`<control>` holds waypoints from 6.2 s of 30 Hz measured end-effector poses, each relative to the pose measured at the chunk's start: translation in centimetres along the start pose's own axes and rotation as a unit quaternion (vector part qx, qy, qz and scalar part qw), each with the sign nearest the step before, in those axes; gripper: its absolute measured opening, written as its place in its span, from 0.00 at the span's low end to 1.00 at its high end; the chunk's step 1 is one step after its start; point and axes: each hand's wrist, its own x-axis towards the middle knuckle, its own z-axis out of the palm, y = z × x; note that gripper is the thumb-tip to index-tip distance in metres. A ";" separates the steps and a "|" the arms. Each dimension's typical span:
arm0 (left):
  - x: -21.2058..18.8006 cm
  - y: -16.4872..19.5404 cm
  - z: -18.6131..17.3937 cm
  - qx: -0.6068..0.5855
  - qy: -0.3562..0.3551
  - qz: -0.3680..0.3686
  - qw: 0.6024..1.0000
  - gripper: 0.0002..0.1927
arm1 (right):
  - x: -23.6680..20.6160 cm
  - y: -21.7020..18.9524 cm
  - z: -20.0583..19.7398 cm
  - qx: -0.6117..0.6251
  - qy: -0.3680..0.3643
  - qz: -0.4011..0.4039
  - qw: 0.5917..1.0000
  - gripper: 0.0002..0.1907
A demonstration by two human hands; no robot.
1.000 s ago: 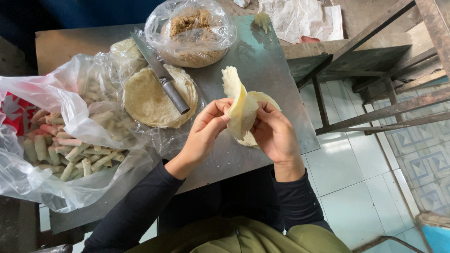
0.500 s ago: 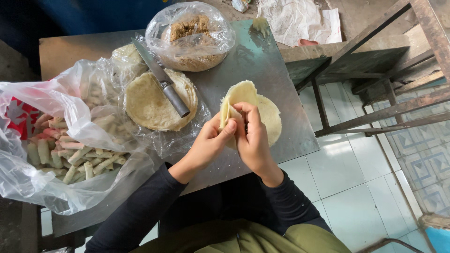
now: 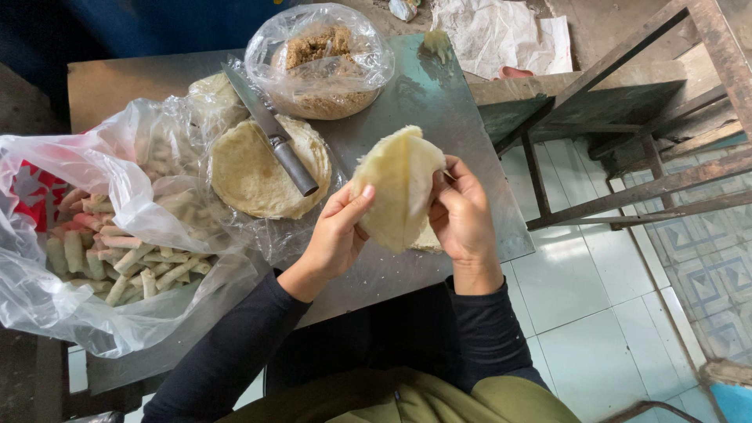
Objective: The person sits at a metal table and peels round flatbreads apart into thin layers by hand, stacking the separated rounds. They then use a knife to cut a stack of flatbread into pieces, fold and press the pieces, and continue peeling more flatbread rounds.
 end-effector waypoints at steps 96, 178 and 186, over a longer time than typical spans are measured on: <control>0.3 0.3 0.8 -0.062 0.026 -0.069 0.995 0.34 | -5.0 0.2 0.9 -0.511 -0.107 -0.328 0.788 0.25; -0.5 0.3 0.3 0.052 -0.023 0.045 0.997 0.13 | -3.2 1.5 1.2 -0.353 0.025 -0.218 0.909 0.02; -1.1 -0.8 1.0 0.094 -0.032 -0.012 0.995 0.23 | -3.8 2.7 3.4 -0.419 -0.049 -0.271 0.865 0.06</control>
